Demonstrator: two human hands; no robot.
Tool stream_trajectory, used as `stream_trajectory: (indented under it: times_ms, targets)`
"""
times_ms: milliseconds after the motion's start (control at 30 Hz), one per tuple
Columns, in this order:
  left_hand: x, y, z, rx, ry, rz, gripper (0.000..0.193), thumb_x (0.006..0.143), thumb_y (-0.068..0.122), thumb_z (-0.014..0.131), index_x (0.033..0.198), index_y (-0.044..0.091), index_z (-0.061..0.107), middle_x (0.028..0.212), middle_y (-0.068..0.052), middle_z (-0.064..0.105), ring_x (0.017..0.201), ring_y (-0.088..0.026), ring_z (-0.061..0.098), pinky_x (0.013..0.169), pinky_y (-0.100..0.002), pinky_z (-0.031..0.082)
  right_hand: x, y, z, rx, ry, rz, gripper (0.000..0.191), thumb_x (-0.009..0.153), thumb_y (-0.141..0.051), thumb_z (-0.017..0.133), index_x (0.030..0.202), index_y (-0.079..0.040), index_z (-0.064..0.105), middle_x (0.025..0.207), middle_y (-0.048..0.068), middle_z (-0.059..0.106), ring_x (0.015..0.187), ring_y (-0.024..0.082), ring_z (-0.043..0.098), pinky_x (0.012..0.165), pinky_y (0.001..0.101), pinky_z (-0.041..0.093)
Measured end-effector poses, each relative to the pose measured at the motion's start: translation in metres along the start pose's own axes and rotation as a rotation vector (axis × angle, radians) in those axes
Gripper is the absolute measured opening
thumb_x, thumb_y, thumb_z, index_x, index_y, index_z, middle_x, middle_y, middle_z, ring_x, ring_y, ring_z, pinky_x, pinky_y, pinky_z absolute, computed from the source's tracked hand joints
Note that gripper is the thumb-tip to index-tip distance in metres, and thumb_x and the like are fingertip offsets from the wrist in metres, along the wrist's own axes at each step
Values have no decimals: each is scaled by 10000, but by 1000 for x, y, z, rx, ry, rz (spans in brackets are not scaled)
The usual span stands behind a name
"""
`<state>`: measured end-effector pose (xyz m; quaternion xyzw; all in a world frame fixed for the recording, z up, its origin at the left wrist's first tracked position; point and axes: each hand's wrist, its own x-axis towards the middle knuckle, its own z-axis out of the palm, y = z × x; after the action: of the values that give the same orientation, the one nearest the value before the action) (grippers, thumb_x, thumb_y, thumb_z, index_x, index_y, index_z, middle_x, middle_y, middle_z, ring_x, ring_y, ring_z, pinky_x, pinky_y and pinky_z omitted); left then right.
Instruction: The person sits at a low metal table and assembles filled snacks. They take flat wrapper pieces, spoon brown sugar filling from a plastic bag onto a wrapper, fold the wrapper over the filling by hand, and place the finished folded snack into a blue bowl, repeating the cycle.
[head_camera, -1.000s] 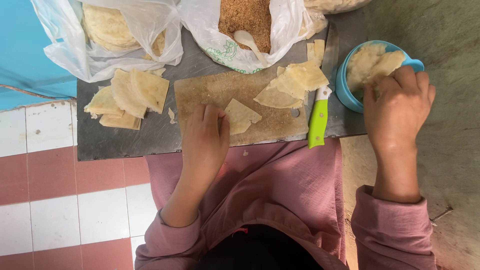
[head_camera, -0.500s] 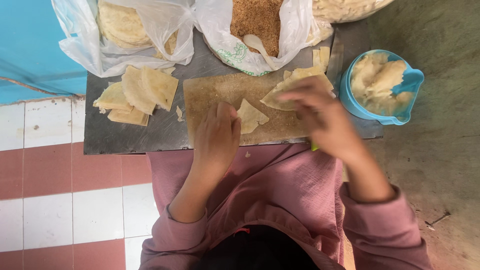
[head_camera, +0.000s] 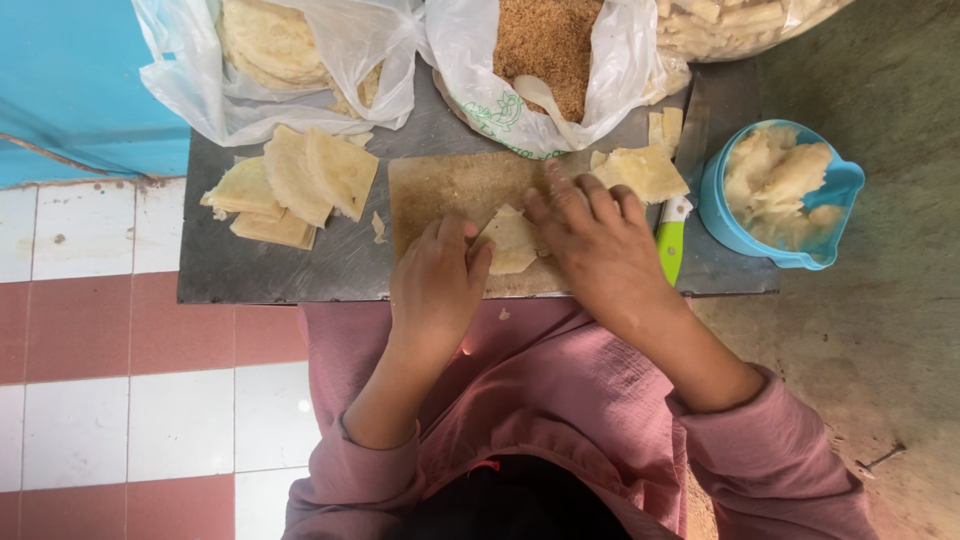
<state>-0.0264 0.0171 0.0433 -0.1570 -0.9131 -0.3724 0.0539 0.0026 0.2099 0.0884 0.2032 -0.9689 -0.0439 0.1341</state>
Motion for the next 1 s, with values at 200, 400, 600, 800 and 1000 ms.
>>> stream_trajectory:
  times_ms: [200,400,600,800,1000]
  targets:
    - [-4,2,-2,25,-2,-29,200,933,262,709,928,82,622,910,-98,698,847,-345,687,695,-475,523,-2,-7,-1,-51,-65,-56,633,886,-149,580,1518,-129,561,1517,115,487,1308,314,470,1066,450,376]
    - [-3,0,-2,-14,46,13,181,933,246,704,896,95,612,845,-74,679,804,-317,682,668,-459,519,-3,26,-10,269,122,89,458,847,-8,632,1295,-102,651,1359,140,599,1267,338,565,1081,463,466]
    - [-4,3,-3,-54,41,-22,172,922,248,711,872,110,622,779,-42,662,750,-280,675,623,-440,506,53,64,17,443,96,374,328,925,-53,728,1215,-3,583,1060,191,690,1000,396,671,893,482,529]
    - [-2,1,-3,-65,37,-26,173,913,251,717,848,118,628,759,-24,656,708,-263,671,589,-429,500,65,64,23,415,122,283,367,864,64,608,1225,13,567,1031,255,692,942,461,670,818,525,531]
    - [-5,3,-1,-51,62,13,129,901,225,723,882,120,651,760,-24,645,731,-264,659,617,-426,500,91,78,39,360,391,305,309,963,66,643,1254,-20,583,983,238,702,904,435,694,795,500,556]
